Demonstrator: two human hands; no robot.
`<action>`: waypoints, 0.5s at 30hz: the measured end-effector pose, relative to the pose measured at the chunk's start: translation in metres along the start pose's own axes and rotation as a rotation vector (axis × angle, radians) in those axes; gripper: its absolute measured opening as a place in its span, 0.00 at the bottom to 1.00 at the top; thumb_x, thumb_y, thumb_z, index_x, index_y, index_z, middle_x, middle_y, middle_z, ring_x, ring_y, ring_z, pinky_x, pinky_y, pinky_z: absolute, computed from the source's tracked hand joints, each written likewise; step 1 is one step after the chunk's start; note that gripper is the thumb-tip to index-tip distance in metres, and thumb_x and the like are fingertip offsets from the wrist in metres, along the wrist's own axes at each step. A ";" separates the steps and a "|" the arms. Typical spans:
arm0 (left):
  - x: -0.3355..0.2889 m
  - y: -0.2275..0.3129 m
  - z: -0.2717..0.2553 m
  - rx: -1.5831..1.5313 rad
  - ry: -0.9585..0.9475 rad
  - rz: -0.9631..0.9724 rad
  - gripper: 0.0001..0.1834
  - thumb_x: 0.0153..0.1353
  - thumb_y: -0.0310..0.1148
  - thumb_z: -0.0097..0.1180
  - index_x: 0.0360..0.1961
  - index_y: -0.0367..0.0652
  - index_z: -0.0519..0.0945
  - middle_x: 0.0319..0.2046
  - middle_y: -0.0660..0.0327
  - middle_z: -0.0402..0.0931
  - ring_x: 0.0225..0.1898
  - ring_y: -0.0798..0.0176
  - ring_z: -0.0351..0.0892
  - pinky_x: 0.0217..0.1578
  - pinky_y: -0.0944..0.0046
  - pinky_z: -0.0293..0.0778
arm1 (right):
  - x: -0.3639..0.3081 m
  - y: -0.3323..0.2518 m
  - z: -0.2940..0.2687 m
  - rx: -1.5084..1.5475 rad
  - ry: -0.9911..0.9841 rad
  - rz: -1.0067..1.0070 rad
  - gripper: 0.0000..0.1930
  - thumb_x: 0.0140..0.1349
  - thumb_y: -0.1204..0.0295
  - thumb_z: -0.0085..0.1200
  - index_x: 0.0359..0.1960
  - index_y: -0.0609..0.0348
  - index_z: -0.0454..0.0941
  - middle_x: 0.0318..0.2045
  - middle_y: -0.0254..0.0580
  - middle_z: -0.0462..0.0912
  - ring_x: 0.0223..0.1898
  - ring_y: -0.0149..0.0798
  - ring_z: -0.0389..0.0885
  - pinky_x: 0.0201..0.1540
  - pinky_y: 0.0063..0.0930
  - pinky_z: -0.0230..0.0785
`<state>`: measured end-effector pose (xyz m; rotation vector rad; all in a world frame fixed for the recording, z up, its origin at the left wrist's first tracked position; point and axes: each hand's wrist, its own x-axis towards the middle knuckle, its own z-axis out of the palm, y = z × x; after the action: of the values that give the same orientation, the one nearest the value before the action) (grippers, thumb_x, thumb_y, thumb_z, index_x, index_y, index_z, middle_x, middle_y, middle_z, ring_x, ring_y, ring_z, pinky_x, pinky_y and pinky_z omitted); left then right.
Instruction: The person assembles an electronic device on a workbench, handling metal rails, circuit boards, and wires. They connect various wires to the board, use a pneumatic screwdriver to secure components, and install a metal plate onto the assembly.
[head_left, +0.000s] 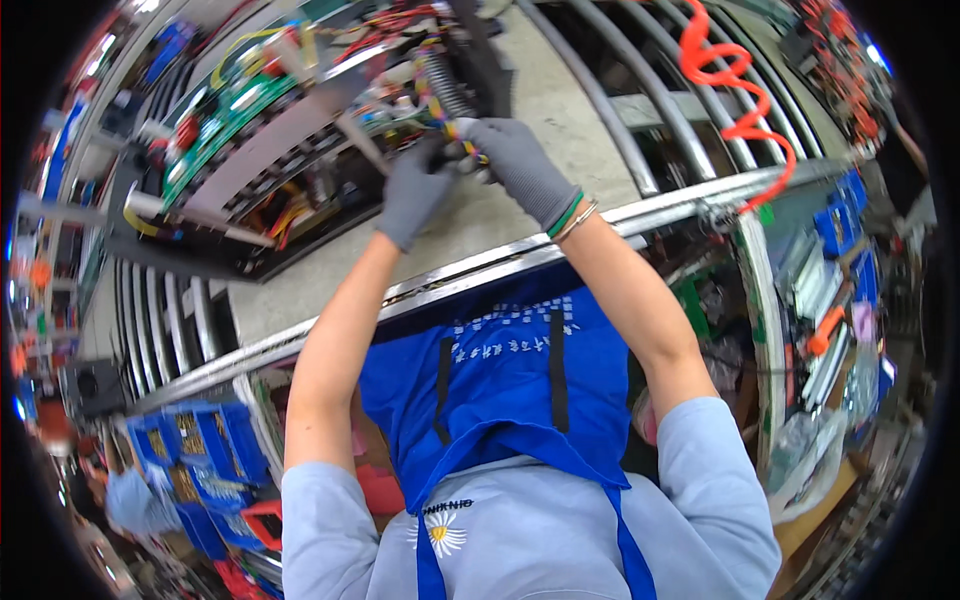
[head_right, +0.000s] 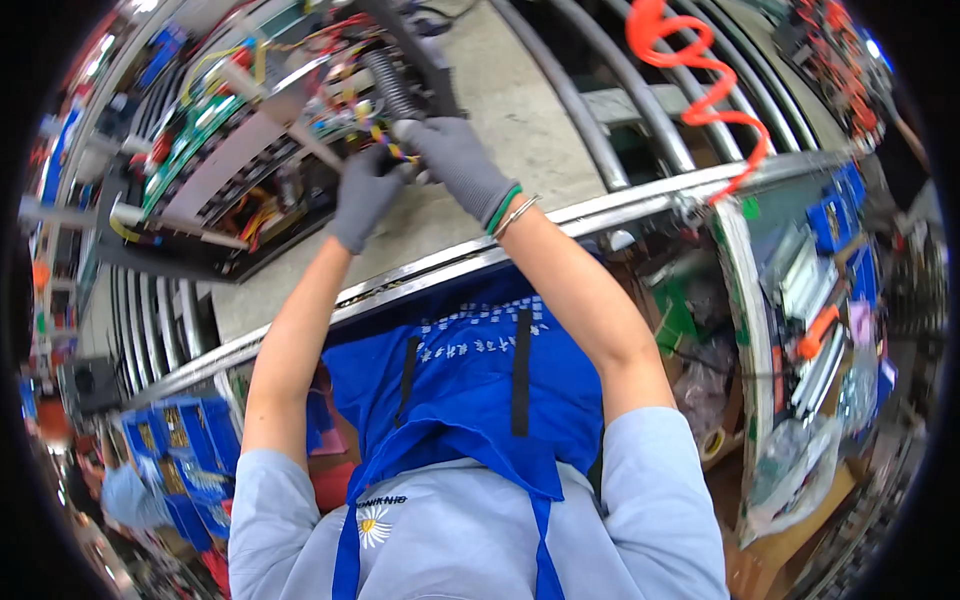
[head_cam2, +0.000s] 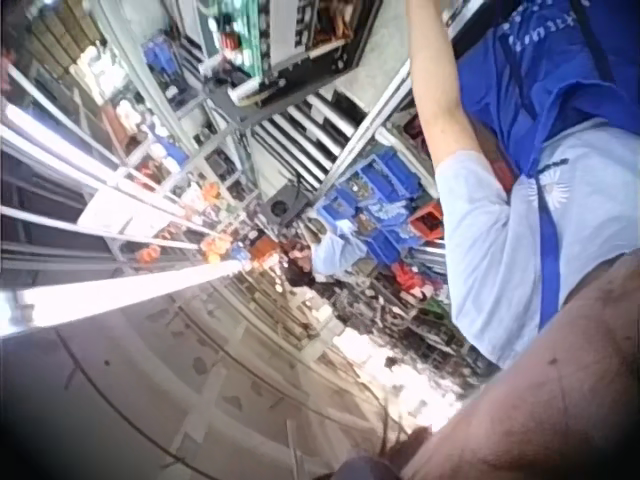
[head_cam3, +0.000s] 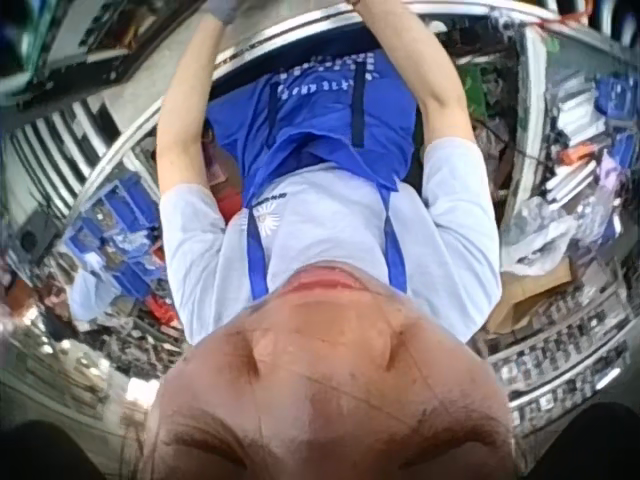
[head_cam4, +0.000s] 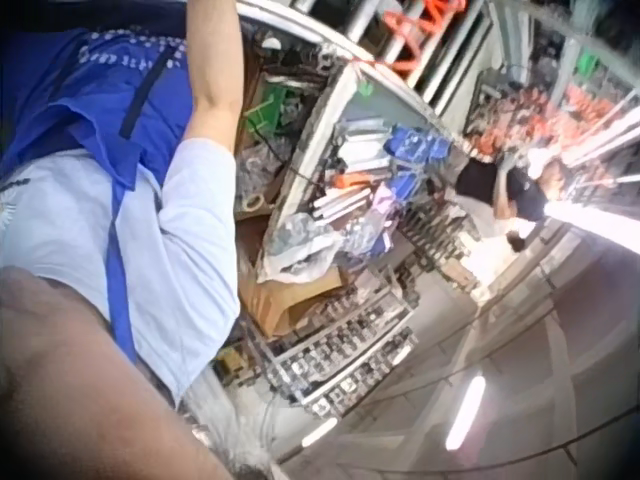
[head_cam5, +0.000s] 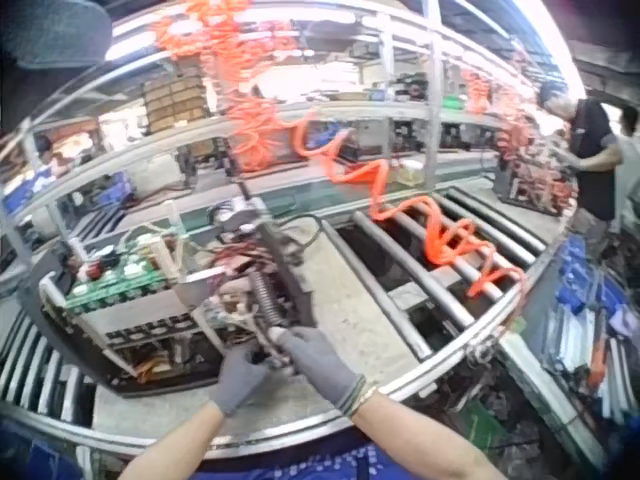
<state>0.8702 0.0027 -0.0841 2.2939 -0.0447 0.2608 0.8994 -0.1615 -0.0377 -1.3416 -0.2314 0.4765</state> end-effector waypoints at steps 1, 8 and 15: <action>0.001 0.003 -0.008 0.062 0.009 0.031 0.20 0.53 0.37 0.59 0.46 0.38 0.78 0.39 0.49 0.81 0.40 0.53 0.81 0.40 0.60 0.75 | -0.016 -0.003 0.002 0.029 -0.003 -0.007 0.16 0.63 0.61 0.53 0.42 0.63 0.78 0.31 0.37 0.81 0.24 0.22 0.75 0.23 0.14 0.65; 0.001 -0.012 0.002 -0.420 -0.123 -0.106 0.16 0.58 0.31 0.60 0.46 0.38 0.77 0.29 0.64 0.79 0.26 0.75 0.75 0.26 0.73 0.73 | -0.134 0.076 -0.096 0.860 0.332 0.085 0.08 0.62 0.65 0.51 0.37 0.54 0.74 0.25 0.27 0.71 0.22 0.23 0.68 0.24 0.15 0.65; 0.005 -0.018 -0.014 -0.399 -0.178 -0.044 0.16 0.55 0.34 0.61 0.42 0.36 0.78 0.28 0.64 0.79 0.27 0.70 0.76 0.30 0.67 0.73 | -0.169 0.069 -0.214 1.266 0.901 0.033 0.34 0.57 0.43 0.49 0.48 0.66 0.72 0.42 0.52 0.77 0.37 0.43 0.78 0.31 0.30 0.74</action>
<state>0.8743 0.0259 -0.0871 1.9116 -0.1253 0.0194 0.8280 -0.4162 -0.1342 -0.2029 0.7459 -0.0459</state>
